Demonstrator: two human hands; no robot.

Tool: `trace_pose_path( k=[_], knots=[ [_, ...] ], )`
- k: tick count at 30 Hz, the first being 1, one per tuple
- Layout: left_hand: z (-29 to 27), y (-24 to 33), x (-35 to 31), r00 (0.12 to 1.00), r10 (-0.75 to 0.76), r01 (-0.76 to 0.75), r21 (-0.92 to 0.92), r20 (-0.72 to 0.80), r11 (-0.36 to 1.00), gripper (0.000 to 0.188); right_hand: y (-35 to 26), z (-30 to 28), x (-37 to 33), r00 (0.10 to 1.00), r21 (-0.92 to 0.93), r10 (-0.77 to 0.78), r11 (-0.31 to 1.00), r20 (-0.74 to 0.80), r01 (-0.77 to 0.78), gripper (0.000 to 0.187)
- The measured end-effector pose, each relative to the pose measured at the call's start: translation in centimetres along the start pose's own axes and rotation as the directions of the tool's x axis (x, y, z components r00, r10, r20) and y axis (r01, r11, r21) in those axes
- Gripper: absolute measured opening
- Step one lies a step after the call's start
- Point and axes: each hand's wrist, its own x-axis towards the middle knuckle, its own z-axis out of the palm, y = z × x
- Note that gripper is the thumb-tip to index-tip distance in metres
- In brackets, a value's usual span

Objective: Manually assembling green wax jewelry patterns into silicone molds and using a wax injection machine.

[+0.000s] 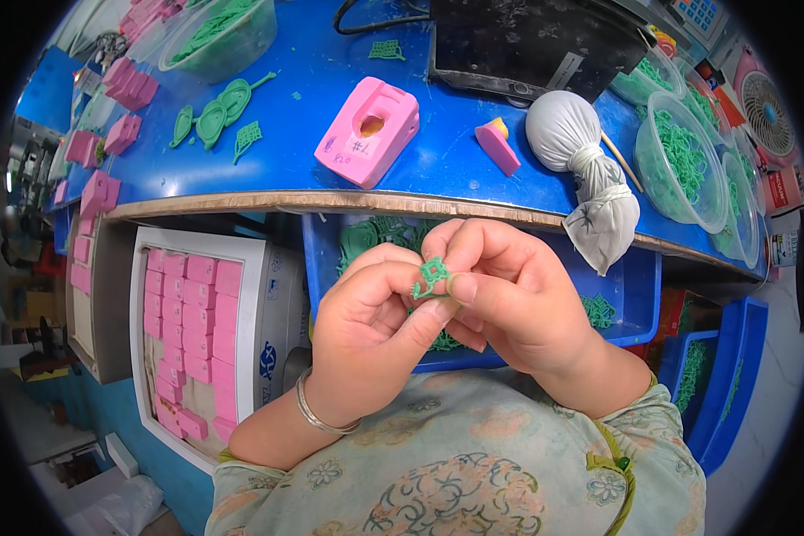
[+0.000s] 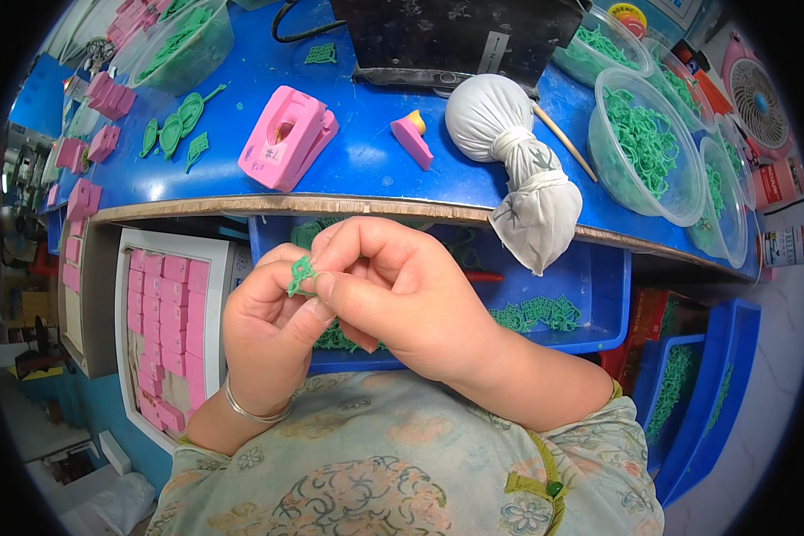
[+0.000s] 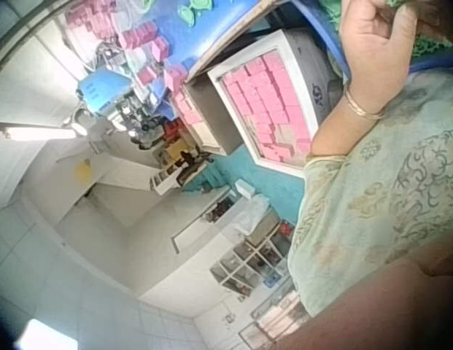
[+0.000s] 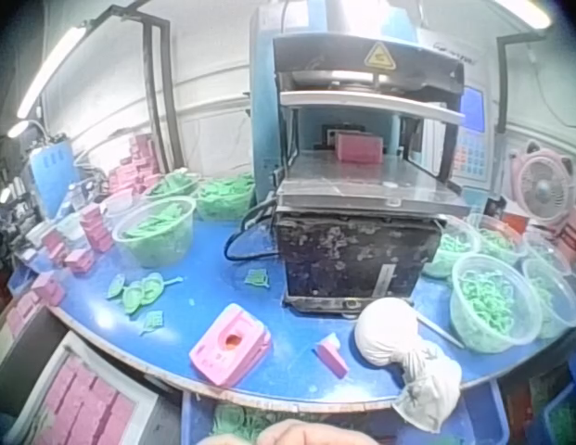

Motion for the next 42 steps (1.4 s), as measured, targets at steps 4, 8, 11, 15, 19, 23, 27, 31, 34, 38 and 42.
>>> trace_pose_path(
  k=[4, 8, 11, 15, 19, 23, 27, 31, 34, 38, 42],
  knots=[
    [0.03, -0.02, -0.01, 1.0, 0.008, -0.008, 0.017, -0.003, 1.0, 0.012, 0.01, 0.01, -0.1, 1.0, 0.0, -0.007, 1.0, -0.003, 0.007, 0.005],
    [-0.11, -0.09, -0.02, 1.0, 0.024, -0.025, 0.051, 0.014, 0.998, 0.012, -0.04, -0.04, -0.05, 1.0, -0.025, 0.011, 1.0, 0.003, -0.011, 0.004],
    [0.13, 0.18, -0.08, 0.997, -0.074, 0.071, -0.083, -0.033, 0.994, 0.011, 0.09, -0.05, 0.03, 1.0, 0.007, 0.004, 1.0, 0.005, -0.004, 0.004],
    [0.07, 0.37, 0.0, 0.993, -0.113, 0.111, -0.126, -0.015, 0.986, 0.01, 0.06, -0.19, 0.07, 0.999, 0.056, 0.01, 0.998, 0.045, -0.012, 0.007],
    [0.06, 0.4, 0.05, 0.995, -0.1, 0.096, -0.161, -0.016, 0.982, 0.009, 0.17, -0.17, 0.04, 0.999, 0.073, 0.006, 0.997, 0.049, -0.01, 0.008],
    [-0.09, 0.26, 0.01, 0.996, -0.082, 0.079, -0.132, -0.016, 0.988, 0.009, 0.05, -0.18, 0.06, 0.997, 0.077, 0.017, 0.997, 0.071, -0.022, 0.008],
    [0.01, 0.4, 0.02, 0.994, -0.105, 0.101, -0.172, -0.015, 0.98, 0.009, 0.15, -0.12, 0.03, 0.998, 0.087, 0.01, 0.996, 0.06, -0.015, 0.008],
    [0.09, 0.42, 0.0, 0.993, -0.114, 0.111, -0.16, -0.012, 0.981, 0.008, 0.14, -0.21, 0.03, 0.998, 0.057, 0.003, 0.998, 0.064, -0.007, 0.008],
    [0.46, 0.51, -0.06, 0.994, -0.094, 0.087, -0.135, -0.048, 0.987, 0.008, -0.06, -0.32, -0.06, 0.999, -0.044, -0.013, 0.999, 0.044, 0.015, 0.007],
    [-0.15, 0.02, -0.15, 0.999, 0.034, -0.028, 0.139, -0.04, 0.99, 0.01, -0.43, 0.27, -0.26, 0.993, -0.168, -0.117, 0.979, 0.02, 0.119, 0.006],
    [-0.04, 0.21, -0.23, 0.998, 0.0, 0.012, 0.162, -0.07, 0.987, 0.012, -0.58, 0.12, -0.39, 0.992, -0.249, -0.123, 0.961, 0.017, 0.123, 0.005]
  ],
)
